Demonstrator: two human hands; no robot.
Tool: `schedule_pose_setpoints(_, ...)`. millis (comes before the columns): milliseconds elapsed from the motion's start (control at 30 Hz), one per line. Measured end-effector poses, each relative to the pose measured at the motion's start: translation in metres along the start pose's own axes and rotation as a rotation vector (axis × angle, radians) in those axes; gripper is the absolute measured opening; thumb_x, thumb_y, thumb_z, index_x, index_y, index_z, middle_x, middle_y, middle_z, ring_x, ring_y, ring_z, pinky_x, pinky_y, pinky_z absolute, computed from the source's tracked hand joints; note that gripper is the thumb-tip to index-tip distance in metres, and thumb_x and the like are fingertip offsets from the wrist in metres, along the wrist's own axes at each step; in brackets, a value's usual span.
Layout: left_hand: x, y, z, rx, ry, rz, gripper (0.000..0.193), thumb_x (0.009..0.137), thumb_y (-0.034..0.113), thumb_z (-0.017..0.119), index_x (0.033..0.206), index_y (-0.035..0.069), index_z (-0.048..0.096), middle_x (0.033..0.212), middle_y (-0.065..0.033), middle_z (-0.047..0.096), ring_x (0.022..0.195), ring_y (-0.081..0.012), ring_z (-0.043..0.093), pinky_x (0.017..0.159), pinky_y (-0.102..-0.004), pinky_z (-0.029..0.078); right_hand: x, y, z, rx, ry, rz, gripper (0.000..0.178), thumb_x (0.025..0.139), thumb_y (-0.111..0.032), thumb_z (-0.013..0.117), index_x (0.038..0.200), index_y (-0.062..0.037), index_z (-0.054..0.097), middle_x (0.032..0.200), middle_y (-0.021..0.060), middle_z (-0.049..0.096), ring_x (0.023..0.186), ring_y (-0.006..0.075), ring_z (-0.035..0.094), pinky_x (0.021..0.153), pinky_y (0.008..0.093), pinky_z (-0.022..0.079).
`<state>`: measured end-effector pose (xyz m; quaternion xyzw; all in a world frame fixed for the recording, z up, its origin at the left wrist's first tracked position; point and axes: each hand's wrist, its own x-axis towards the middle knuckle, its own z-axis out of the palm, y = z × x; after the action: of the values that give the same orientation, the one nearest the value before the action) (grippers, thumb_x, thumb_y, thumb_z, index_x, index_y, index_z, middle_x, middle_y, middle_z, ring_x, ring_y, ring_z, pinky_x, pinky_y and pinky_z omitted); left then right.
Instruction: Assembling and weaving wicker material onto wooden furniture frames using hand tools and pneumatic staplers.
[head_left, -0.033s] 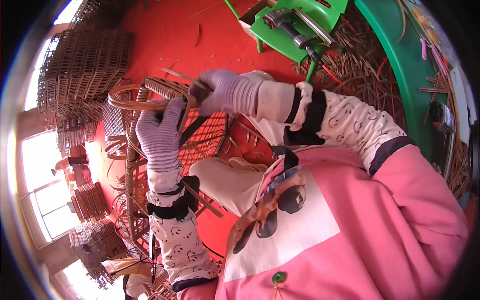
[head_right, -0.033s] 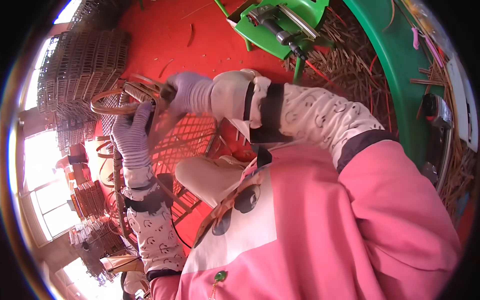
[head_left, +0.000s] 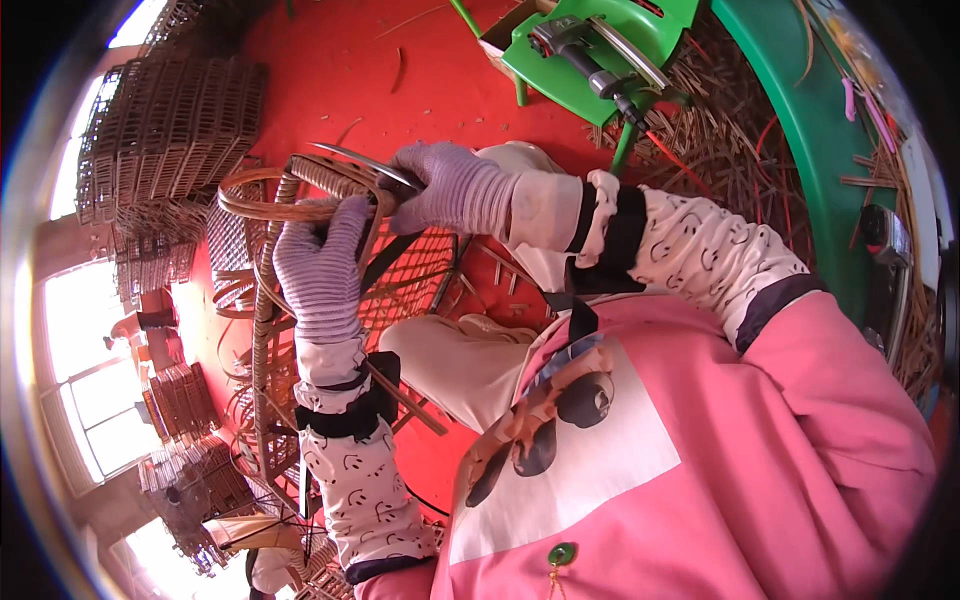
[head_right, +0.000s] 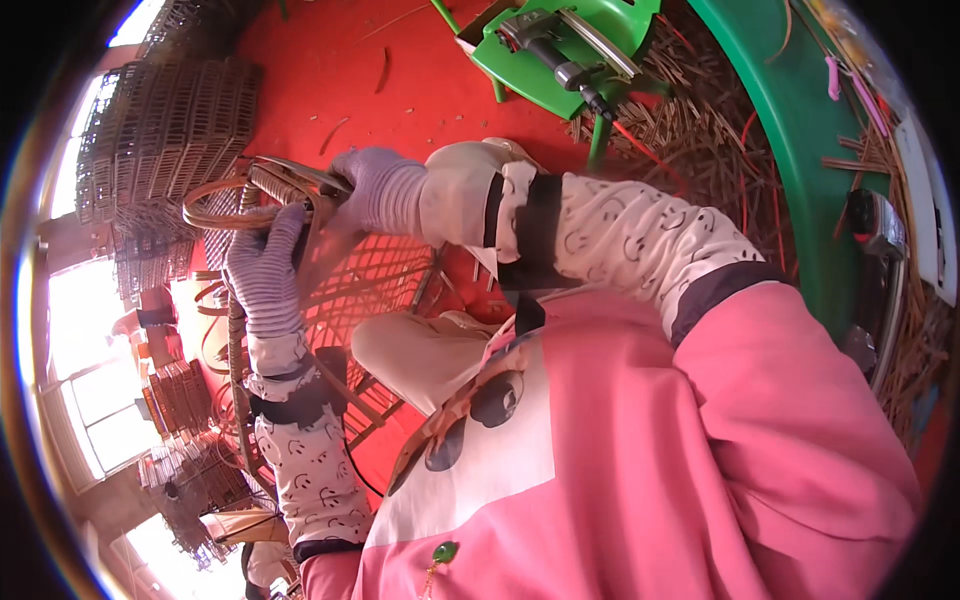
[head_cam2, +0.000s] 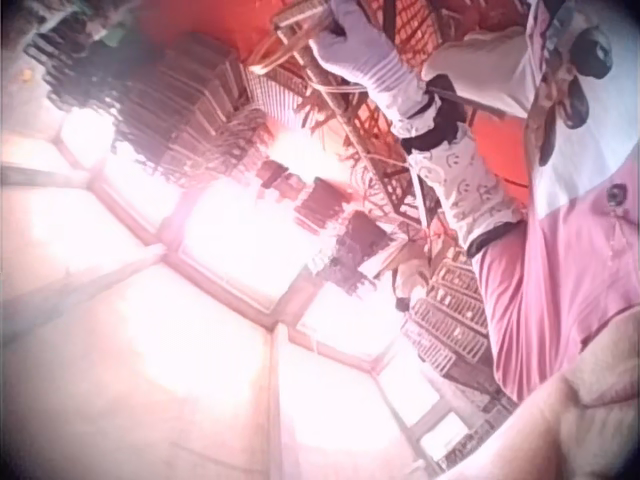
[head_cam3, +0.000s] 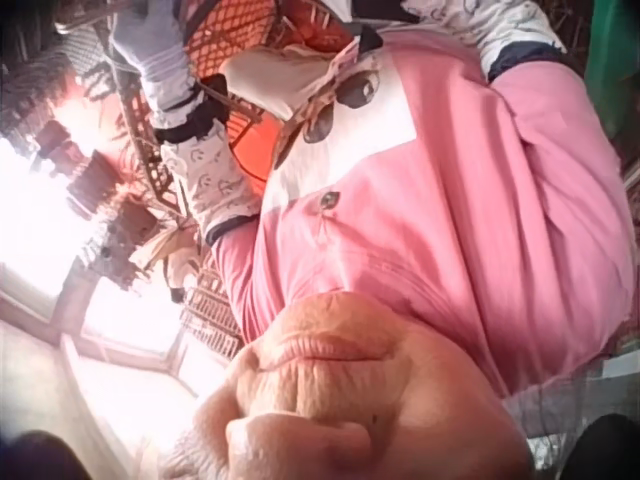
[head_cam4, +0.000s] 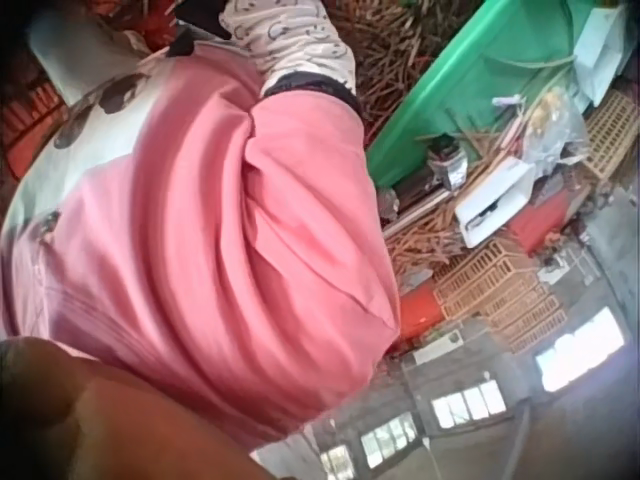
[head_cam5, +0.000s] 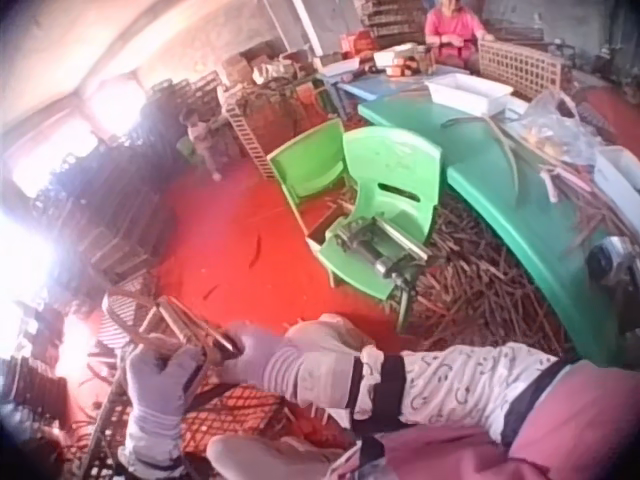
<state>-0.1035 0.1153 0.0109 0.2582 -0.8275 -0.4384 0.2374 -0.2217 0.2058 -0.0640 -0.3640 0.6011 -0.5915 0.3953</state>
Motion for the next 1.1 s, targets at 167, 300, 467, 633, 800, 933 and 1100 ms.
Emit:
schedule_pose_setpoints(167, -0.001, -0.003, -0.001, -0.06, 0.029, -0.04, 0.01, 0.078, 0.003, 0.063, 0.083, -0.005, 0.06, 0.072, -0.0061, 0.061, 0.064, -0.0085, 0.056, 0.056, -0.0194, 0.046, -0.004, 0.003, 0.013, 0.325, 0.072, -0.067, 0.037, 0.06, -0.017, 0.075, 0.091, -0.005, 0.06, 0.074, 0.0044, 0.06, 0.061, 0.0112, 0.054, 0.053, 0.0251, 0.044)
schedule_pose_setpoints(300, -0.003, 0.004, -0.003, -0.083, -0.017, -0.095, 0.008, 0.078, 0.003, 0.063, 0.083, -0.003, 0.06, 0.072, -0.005, 0.061, 0.062, -0.0075, 0.055, 0.056, -0.0191, 0.045, -0.003, -0.002, 0.005, 0.417, 0.004, 0.033, 0.038, 0.057, -0.021, 0.077, 0.087, -0.0047, 0.06, 0.069, 0.0044, 0.058, 0.062, 0.013, 0.056, 0.058, 0.0273, 0.047)
schedule_pose_setpoints(467, -0.002, -0.005, -0.004, -0.033, -0.037, -0.082, 0.011, 0.078, 0.006, 0.063, 0.085, -0.002, 0.06, 0.069, -0.0027, 0.059, 0.06, -0.0063, 0.052, 0.055, -0.0191, 0.043, 0.001, -0.012, -0.005, 0.156, -0.035, 0.03, 0.031, 0.061, -0.02, 0.077, 0.084, -0.0059, 0.062, 0.067, 0.0021, 0.058, 0.054, 0.0095, 0.05, 0.048, 0.0249, 0.041)
schedule_pose_setpoints(633, -0.012, -0.004, -0.01, 0.392, -0.086, 0.149, 0.019, 0.073, 0.009, 0.069, 0.088, 0.001, 0.06, 0.063, -0.0002, 0.055, 0.056, -0.0041, 0.047, 0.049, -0.0206, 0.041, 0.015, 0.003, -0.001, 0.041, 0.008, -0.153, 0.03, 0.064, -0.021, 0.078, 0.085, -0.0058, 0.062, 0.065, 0.0012, 0.058, 0.046, 0.0062, 0.045, 0.041, 0.0227, 0.036)
schedule_pose_setpoints(800, -0.009, -0.018, -0.014, 0.425, -0.031, 0.132, 0.016, 0.075, 0.009, 0.067, 0.088, 0.001, 0.06, 0.06, 0.0008, 0.054, 0.053, -0.004, 0.045, 0.047, -0.021, 0.039, 0.001, -0.003, -0.005, 0.228, -0.036, 0.042, 0.029, 0.067, -0.015, 0.075, 0.091, -0.0066, 0.062, 0.074, 0.0013, 0.061, 0.049, 0.0052, 0.047, 0.039, 0.0221, 0.037)
schedule_pose_setpoints(933, -0.009, -0.018, -0.012, 0.374, 0.002, 0.175, 0.013, 0.077, 0.009, 0.065, 0.086, 0.001, 0.06, 0.06, 0.0008, 0.054, 0.052, -0.0042, 0.045, 0.046, -0.021, 0.038, -0.002, 0.009, -0.002, 0.326, -0.023, -0.044, 0.033, 0.066, -0.013, 0.074, 0.095, -0.0073, 0.061, 0.077, 0.0006, 0.06, 0.047, 0.0055, 0.045, 0.038, 0.0207, 0.035)
schedule_pose_setpoints(1100, -0.008, -0.021, -0.009, 0.413, -0.008, 0.237, 0.012, 0.079, 0.008, 0.063, 0.087, -0.001, 0.061, 0.062, -0.0018, 0.057, 0.054, -0.0048, 0.049, 0.047, -0.021, 0.04, -0.004, 0.01, 0.001, 0.266, 0.005, -0.122, 0.036, 0.067, -0.021, 0.072, 0.099, -0.0088, 0.06, 0.071, 0.0031, 0.06, 0.059, 0.0132, 0.055, 0.055, 0.0268, 0.047)
